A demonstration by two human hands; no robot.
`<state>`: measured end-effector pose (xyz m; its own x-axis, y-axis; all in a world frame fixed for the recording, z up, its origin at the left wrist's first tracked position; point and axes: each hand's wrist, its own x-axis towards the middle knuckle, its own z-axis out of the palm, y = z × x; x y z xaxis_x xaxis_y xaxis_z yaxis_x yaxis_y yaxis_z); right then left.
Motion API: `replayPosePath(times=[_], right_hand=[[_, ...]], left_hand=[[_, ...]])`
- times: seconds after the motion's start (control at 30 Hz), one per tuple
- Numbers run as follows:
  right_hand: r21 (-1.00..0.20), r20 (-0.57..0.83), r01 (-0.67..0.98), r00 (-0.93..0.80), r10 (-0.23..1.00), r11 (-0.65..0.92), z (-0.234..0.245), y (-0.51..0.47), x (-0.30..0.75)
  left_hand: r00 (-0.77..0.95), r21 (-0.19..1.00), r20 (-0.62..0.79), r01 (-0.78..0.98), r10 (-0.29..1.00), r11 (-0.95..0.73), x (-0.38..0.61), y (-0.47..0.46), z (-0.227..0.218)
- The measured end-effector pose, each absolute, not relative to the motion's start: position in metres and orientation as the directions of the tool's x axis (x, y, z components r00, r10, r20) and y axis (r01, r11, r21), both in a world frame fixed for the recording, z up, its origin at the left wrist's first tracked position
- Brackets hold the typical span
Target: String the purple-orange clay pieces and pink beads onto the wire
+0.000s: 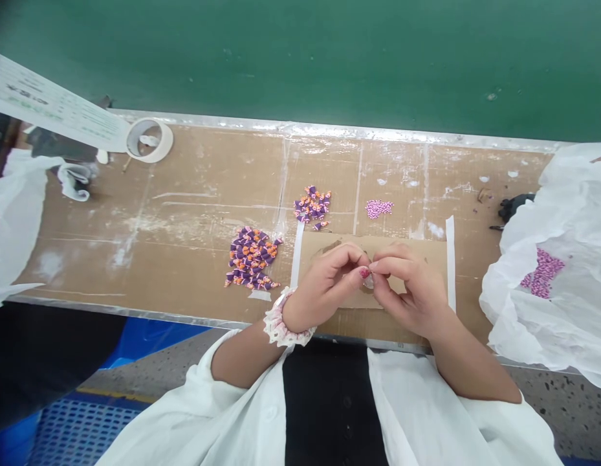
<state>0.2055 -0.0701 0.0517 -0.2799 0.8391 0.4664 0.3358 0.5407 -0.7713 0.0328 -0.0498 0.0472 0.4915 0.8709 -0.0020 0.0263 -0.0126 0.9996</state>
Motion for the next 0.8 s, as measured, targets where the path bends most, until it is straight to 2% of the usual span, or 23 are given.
replayPosePath(times=[0.17, 0.3, 0.43, 0.5, 0.57, 0.63, 0.7, 0.73, 0.8], right_hand=[[-0.777, 0.455, 0.338, -0.281, 0.845, 0.531, 0.051, -0.07, 0.205], [-0.804, 0.435, 0.311, -0.273, 0.858, 0.506, 0.051, -0.069, 0.204], [-0.833, 0.401, 0.295, -0.263, 0.878, 0.469, 0.052, -0.069, 0.206], [-0.84, 0.383, 0.309, -0.245, 0.891, 0.446, 0.053, -0.07, 0.208], [-0.836, 0.35, 0.357, -0.237, 0.906, 0.416, 0.053, -0.072, 0.212], [-0.805, 0.302, 0.443, -0.269, 0.915, 0.396, 0.054, -0.074, 0.213], [-0.738, 0.268, 0.532, -0.333, 0.904, 0.414, 0.056, -0.075, 0.213], [-0.703, 0.26, 0.563, -0.367, 0.893, 0.435, 0.057, -0.075, 0.212], [-0.645, 0.271, 0.593, -0.413, 0.869, 0.483, 0.06, -0.074, 0.21]], left_hand=[[0.449, 0.974, 0.138, 0.098, 0.883, -0.203, 0.033, -0.052, 0.042], [0.415, 0.887, 0.308, 0.199, 0.856, -0.416, 0.035, -0.053, 0.039], [0.421, 0.834, 0.36, 0.255, 0.832, -0.49, 0.033, -0.053, 0.041], [0.423, 0.817, 0.324, 0.327, 0.846, -0.476, 0.023, -0.052, 0.039], [0.398, 0.746, 0.25, 0.502, 0.883, -0.437, 0.005, -0.048, 0.037], [0.33, 0.589, 0.136, 0.731, 0.934, -0.344, -0.019, -0.044, 0.034], [0.191, 0.413, -0.004, 0.894, 0.982, -0.172, -0.043, -0.04, 0.031], [0.113, 0.32, -0.055, 0.943, 0.992, -0.089, -0.054, -0.039, 0.03], [0.048, 0.249, -0.082, 0.968, 0.996, -0.026, -0.068, -0.038, 0.027]])
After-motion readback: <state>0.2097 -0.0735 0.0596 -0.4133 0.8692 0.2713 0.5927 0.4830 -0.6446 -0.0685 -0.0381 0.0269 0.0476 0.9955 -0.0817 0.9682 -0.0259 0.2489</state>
